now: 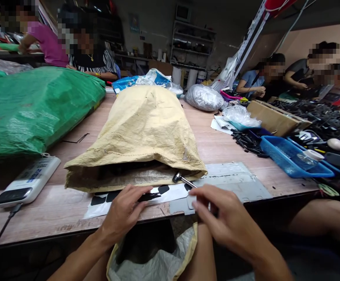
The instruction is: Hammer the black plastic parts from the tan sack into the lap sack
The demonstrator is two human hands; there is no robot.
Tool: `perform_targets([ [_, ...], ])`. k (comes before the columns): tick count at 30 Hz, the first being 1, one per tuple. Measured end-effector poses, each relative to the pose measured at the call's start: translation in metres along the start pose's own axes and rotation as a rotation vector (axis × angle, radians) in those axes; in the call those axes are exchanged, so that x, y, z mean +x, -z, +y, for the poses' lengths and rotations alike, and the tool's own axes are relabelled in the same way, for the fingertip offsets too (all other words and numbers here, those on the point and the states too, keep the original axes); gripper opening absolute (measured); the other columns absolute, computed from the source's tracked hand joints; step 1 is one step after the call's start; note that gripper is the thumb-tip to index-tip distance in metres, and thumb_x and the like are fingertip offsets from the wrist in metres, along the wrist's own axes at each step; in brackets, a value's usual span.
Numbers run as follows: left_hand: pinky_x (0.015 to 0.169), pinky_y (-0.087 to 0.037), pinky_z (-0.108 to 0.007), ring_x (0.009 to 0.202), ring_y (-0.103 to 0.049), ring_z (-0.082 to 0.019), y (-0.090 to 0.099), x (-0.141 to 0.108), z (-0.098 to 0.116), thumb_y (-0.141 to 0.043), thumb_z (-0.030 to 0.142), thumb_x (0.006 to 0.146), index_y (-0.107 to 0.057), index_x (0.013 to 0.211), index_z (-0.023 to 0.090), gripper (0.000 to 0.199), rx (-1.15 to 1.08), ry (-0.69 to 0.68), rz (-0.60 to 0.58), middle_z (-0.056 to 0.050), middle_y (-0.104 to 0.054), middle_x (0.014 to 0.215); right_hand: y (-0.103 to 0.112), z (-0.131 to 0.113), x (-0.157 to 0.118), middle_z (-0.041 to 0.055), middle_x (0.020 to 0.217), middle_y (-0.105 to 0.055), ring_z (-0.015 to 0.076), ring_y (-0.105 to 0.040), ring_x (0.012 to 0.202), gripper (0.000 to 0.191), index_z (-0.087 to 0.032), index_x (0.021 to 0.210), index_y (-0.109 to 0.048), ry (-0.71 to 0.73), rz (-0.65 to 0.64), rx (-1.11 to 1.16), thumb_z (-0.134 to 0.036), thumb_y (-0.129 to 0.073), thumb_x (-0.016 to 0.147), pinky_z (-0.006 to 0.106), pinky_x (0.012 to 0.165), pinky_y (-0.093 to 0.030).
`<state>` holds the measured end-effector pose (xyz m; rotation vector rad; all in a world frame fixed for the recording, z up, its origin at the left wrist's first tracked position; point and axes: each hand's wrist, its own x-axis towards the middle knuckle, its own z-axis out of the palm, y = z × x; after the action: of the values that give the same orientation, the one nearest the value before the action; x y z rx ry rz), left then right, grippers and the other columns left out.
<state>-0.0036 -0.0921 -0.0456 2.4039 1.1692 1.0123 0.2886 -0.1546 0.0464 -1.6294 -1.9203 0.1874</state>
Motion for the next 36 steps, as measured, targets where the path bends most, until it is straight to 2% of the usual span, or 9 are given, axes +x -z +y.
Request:
perform_targets([
  [3, 0.093, -0.050, -0.038, 0.104, -0.060, -0.024, -0.007, 0.014, -0.003, -0.063, 0.009, 0.086, -0.063, 0.124, 0.024, 0.040, -0.075, 0.025, -0.105, -0.005, -0.071, 0.115, -0.035, 0.026, 0.008, 0.0071, 0.103, -0.069, 0.0233, -0.064, 0.098, 0.021, -0.023, 0.106, -0.068, -0.073, 0.010, -0.064, -0.036, -0.056, 0.095, 0.039, 0.088, -0.053],
  [6, 0.095, -0.050, -0.038, 0.108, -0.059, -0.024, -0.010, 0.018, -0.006, -0.065, 0.013, 0.086, -0.063, 0.125, 0.024, 0.041, -0.139, 0.080, -0.118, -0.007, -0.065, 0.115, -0.070, 0.057, 0.008, 0.0084, 0.100, -0.066, 0.0253, -0.061, 0.095, 0.032, -0.020, 0.117, -0.064, -0.085, 0.039, -0.161, -0.038, -0.060, 0.091, 0.043, 0.087, -0.051],
  [11, 0.087, -0.049, -0.039, 0.097, -0.059, -0.024, -0.014, 0.014, -0.009, -0.063, 0.021, 0.089, -0.067, 0.112, 0.020, 0.023, -0.129, 0.148, -0.068, -0.007, -0.062, 0.101, -0.090, 0.074, 0.002, 0.0069, 0.097, -0.065, 0.0234, -0.060, 0.093, 0.020, -0.023, 0.104, -0.066, -0.046, 0.077, -0.262, -0.034, -0.052, 0.097, 0.040, 0.086, -0.049],
  [18, 0.084, -0.046, -0.038, 0.096, -0.057, -0.024, -0.014, 0.018, -0.011, -0.063, 0.023, 0.090, -0.069, 0.107, 0.021, 0.018, -0.157, 0.209, -0.152, -0.006, -0.062, 0.096, -0.080, 0.036, -0.009, 0.0061, 0.099, -0.069, 0.0211, -0.066, 0.092, 0.021, -0.023, 0.105, -0.061, -0.050, 0.115, -0.134, -0.036, -0.046, 0.099, 0.034, 0.080, -0.053],
  [22, 0.085, -0.044, -0.037, 0.098, -0.056, -0.023, -0.011, 0.022, -0.007, -0.067, 0.023, 0.087, -0.072, 0.106, 0.024, 0.019, -0.168, 0.244, -0.204, -0.004, -0.062, 0.098, -0.082, 0.005, -0.023, 0.0059, 0.107, -0.072, 0.0176, -0.070, 0.092, 0.036, -0.023, 0.131, -0.058, -0.061, 0.079, 0.090, -0.035, -0.043, 0.101, 0.026, 0.076, -0.057],
  [25, 0.086, -0.043, -0.036, 0.098, -0.055, -0.023, -0.010, 0.023, -0.005, -0.068, 0.023, 0.086, -0.073, 0.105, 0.025, 0.020, -0.173, 0.263, -0.215, -0.004, -0.063, 0.098, -0.086, -0.012, -0.030, 0.0048, 0.096, -0.074, 0.0136, -0.069, 0.071, 0.043, -0.023, 0.142, -0.054, -0.044, 0.030, 0.175, -0.033, -0.042, 0.101, 0.022, 0.062, -0.056],
  [28, 0.085, -0.043, -0.036, 0.096, -0.055, -0.022, -0.009, 0.024, -0.004, -0.069, 0.023, 0.085, -0.074, 0.103, 0.025, 0.019, -0.171, 0.272, -0.216, -0.003, -0.062, 0.096, -0.086, -0.021, -0.034, 0.0023, 0.094, -0.073, 0.0090, -0.063, 0.058, 0.045, -0.028, 0.146, -0.050, -0.012, 0.005, 0.241, -0.028, -0.042, 0.102, 0.018, 0.059, -0.055],
  [33, 0.085, -0.044, -0.036, 0.096, -0.055, -0.023, -0.009, 0.025, -0.002, -0.068, 0.021, 0.084, -0.075, 0.103, 0.026, 0.020, -0.169, 0.281, -0.205, -0.003, -0.062, 0.095, -0.089, -0.027, -0.040, 0.0042, 0.101, -0.073, 0.0137, -0.070, 0.078, 0.049, -0.032, 0.149, -0.047, 0.062, 0.021, 0.193, -0.027, -0.043, 0.101, 0.021, 0.071, -0.059],
  [36, 0.084, -0.044, -0.035, 0.095, -0.055, -0.022, -0.011, 0.025, -0.002, -0.068, 0.019, 0.084, -0.075, 0.103, 0.026, 0.021, -0.169, 0.282, -0.181, -0.003, -0.062, 0.093, -0.095, -0.026, -0.042, 0.0033, 0.089, -0.074, 0.0155, -0.070, 0.071, 0.047, -0.033, 0.146, -0.051, 0.058, 0.017, 0.136, -0.030, -0.041, 0.101, 0.023, 0.067, -0.060],
])
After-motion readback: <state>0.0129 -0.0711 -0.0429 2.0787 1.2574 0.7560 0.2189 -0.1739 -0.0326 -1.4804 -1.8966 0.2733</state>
